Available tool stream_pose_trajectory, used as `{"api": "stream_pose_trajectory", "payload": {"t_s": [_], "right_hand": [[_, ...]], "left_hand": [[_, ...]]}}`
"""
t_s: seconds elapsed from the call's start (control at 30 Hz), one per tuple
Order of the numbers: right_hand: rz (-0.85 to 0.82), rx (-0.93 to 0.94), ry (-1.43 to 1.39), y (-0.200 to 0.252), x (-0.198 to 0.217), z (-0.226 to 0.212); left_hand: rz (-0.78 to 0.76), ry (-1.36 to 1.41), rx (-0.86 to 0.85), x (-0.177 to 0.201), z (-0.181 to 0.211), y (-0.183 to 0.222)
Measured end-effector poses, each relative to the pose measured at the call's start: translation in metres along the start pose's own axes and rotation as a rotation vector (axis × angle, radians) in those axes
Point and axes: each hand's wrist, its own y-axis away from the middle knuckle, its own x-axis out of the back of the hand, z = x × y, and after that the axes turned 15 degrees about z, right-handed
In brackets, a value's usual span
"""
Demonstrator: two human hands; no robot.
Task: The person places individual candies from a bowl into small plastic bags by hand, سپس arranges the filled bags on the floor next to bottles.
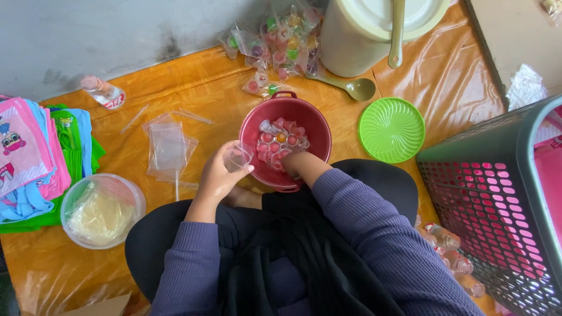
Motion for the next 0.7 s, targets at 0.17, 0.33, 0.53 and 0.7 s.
{"api": "stream_pose_trajectory", "payload": {"t_s": [0.17, 0.33, 0.53, 0.7], "right_hand": [[0.177, -0.085, -0.417, 0.096, 0.134, -0.020], [0.817, -0.053, -0.874, 0.141, 0.198, -0.049], [0.782, 0.117, -1.042, 0.136, 0.197, -0.060], [0.507, -0.160, -0.564, 0.075, 0.126, -0.007]], "left_hand": [[-0.020, -0.070, -0.005, -0.016, -0.014, -0.006], [-0.016, -0.089, -0.141, -0.018, 0.019, 0.007], [0.035, -0.010, -0.152, -0.023, 0.024, 0.012], [0.074, 0.069, -0.127, -0.030, 0.002, 0.004]]}}
